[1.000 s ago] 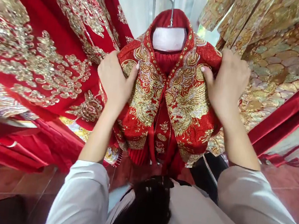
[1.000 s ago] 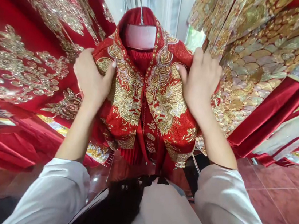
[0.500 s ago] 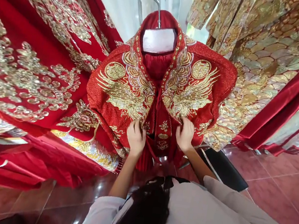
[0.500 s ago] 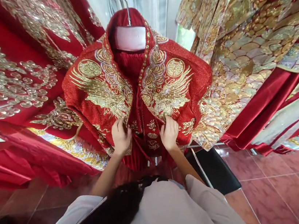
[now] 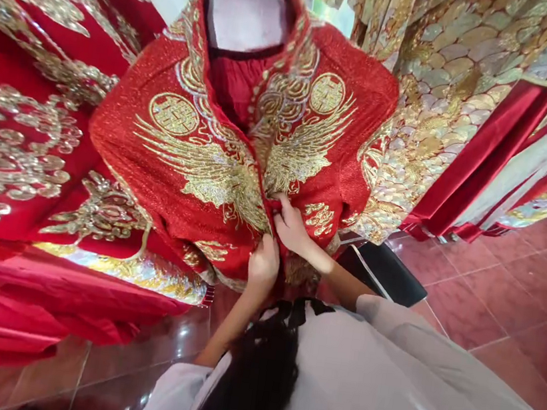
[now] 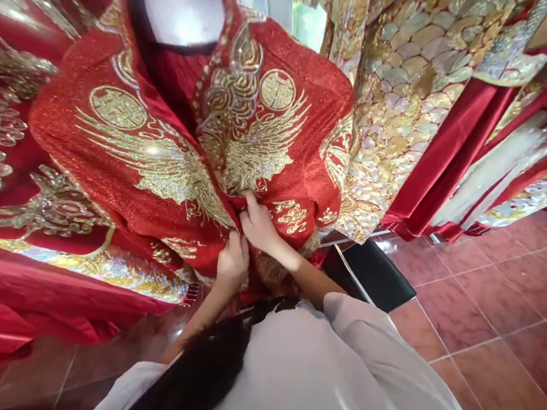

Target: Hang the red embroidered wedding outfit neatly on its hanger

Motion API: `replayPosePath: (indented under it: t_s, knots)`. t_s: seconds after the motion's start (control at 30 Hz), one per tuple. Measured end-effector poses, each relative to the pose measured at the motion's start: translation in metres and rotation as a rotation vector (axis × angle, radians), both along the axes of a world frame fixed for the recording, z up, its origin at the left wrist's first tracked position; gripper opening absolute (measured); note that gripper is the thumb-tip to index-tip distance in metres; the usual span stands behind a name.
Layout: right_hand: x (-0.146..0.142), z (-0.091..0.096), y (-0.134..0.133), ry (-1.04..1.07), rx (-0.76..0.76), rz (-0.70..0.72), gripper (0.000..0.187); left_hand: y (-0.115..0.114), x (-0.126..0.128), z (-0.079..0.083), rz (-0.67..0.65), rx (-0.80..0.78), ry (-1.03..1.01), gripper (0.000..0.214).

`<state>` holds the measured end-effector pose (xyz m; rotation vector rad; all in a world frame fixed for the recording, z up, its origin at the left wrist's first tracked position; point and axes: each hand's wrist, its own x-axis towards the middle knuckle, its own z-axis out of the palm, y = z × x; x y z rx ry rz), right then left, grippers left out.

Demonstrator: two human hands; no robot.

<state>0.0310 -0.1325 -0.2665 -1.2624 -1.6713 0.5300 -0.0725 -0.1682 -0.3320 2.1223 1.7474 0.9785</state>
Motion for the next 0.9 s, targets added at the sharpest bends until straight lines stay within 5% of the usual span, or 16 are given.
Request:
replayPosePath:
  t_s: [0.1,0.2,0.27,0.37,0.47,0.57,0.7,0.8,0.9]
  knots:
    - [0.001,-0.029,0.014,-0.038,-0.062,0.001,0.039,0.028,0.005,-0.001,0.067,-0.062,0.007,0.021]
    - [0.010,-0.051,-0.010,0.034,0.020,0.091,0.038,0.037,0.004,-0.003,0.099,-0.078,-0.029,0.030]
    - [0.029,-0.054,-0.037,0.093,0.134,-0.082,0.027,0.034,0.000,-0.007,0.109,-0.032,-0.096,0.036]
    - [0.087,-0.034,-0.062,0.031,0.437,-0.648,0.015,0.027,0.000,-0.015,0.111,0.187,-0.174,0.039]
    - [0.164,0.012,-0.044,-0.016,0.635,-0.756,0.017,0.029,0.017,-0.005,-0.004,0.419,-0.137,0.030]
    - [0.219,0.055,0.009,-0.073,0.510,-0.455,0.029,0.047,0.048,0.041,-0.244,0.453,-0.065,0.022]
    - [0.233,0.088,0.062,-0.297,0.120,-0.203,0.032,0.084,0.084,0.138,-0.407,0.425,-0.121,0.043]
    - [0.219,0.114,0.057,-0.392,0.042,-0.349,0.041,0.107,0.098,0.188,-0.481,0.469,-0.097,0.078]
    - [0.203,0.140,0.028,-0.418,0.182,-0.615,0.045,0.120,0.106,0.199,-0.450,0.552,0.059,0.101]
